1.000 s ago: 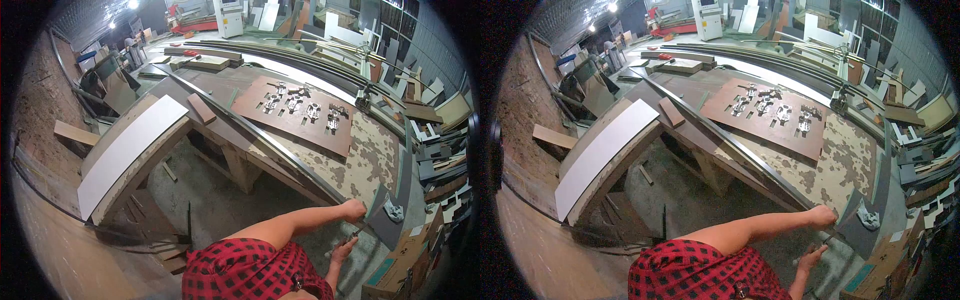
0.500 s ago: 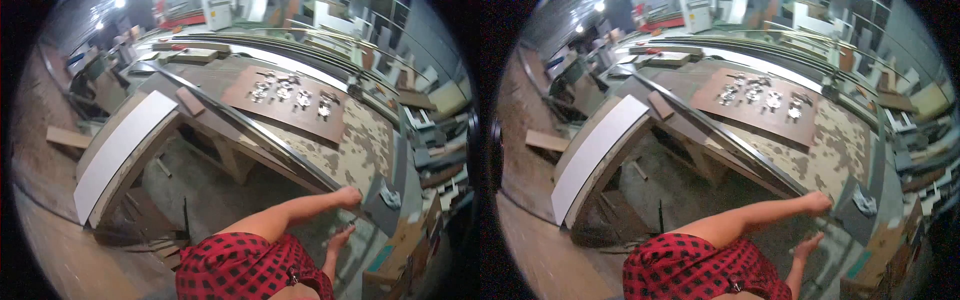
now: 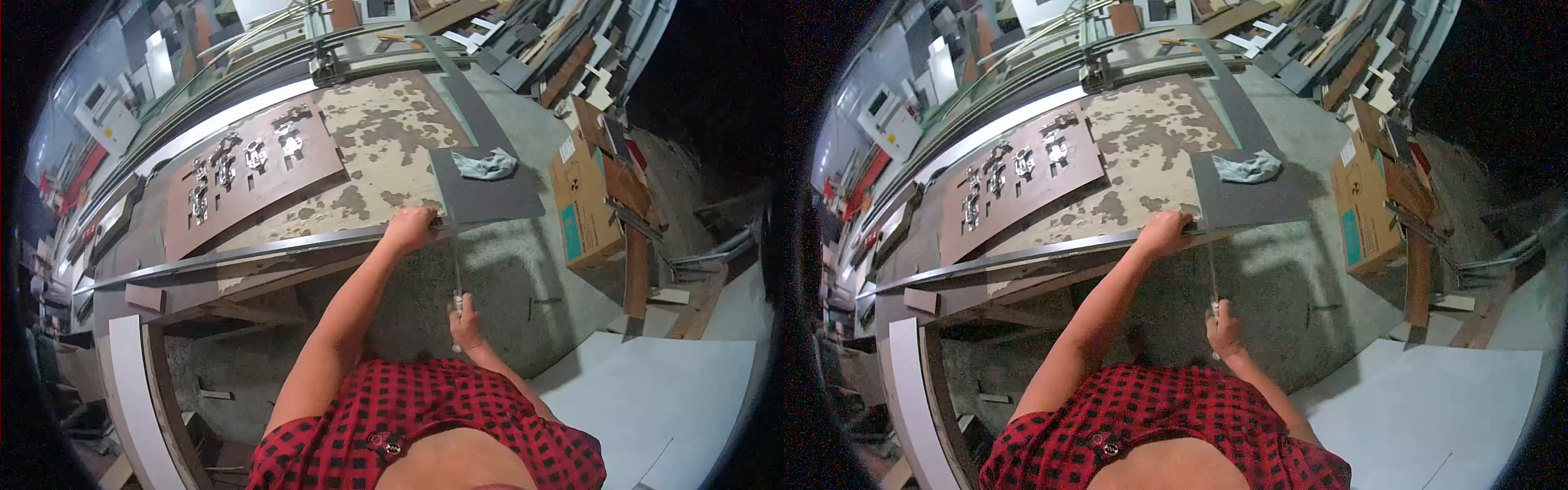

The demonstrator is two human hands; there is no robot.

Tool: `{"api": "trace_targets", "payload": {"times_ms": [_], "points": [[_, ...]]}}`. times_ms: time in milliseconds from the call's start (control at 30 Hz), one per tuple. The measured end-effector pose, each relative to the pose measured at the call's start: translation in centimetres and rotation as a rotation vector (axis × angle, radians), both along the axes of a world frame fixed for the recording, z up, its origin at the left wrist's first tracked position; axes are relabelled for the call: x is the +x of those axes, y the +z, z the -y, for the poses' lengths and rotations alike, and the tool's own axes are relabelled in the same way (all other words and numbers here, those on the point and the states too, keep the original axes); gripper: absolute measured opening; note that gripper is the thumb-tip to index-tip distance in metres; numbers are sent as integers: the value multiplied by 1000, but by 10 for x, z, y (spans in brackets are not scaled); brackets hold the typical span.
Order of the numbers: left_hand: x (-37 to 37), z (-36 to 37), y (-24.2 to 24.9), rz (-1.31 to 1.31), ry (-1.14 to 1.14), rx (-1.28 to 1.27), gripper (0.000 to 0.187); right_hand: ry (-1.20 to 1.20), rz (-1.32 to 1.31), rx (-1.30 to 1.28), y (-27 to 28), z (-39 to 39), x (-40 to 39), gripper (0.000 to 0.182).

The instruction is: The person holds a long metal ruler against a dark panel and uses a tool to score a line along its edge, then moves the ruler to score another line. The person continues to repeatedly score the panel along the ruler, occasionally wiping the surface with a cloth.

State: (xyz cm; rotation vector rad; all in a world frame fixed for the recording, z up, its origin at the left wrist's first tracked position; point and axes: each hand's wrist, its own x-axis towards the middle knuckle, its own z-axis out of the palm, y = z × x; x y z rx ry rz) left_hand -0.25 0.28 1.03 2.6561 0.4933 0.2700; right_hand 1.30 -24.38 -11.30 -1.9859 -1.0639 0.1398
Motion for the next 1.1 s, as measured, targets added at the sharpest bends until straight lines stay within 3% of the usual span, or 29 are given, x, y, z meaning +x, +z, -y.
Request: {"api": "trace_targets", "payload": {"times_ms": [67,200,367,467,900,1100], "points": [[-1,1,-1,15,-8,11,28,0,-198,81,54,-11,3,21],[1,3,1,-16,30,42,25,-1,-80,73,89,-38,27,20],[-1,8,6,-12,52,51,24,-33,141,-26,85,-65,38,21],[0,10,11,-77,62,71,32,-24,106,-36,77,-71,38,21],[1,11,8,-46,78,124,28,-42,175,-133,65,-78,37,18],[0,9,2,-11,84,93,28,-73,148,-151,54,-80,40,27]]}}
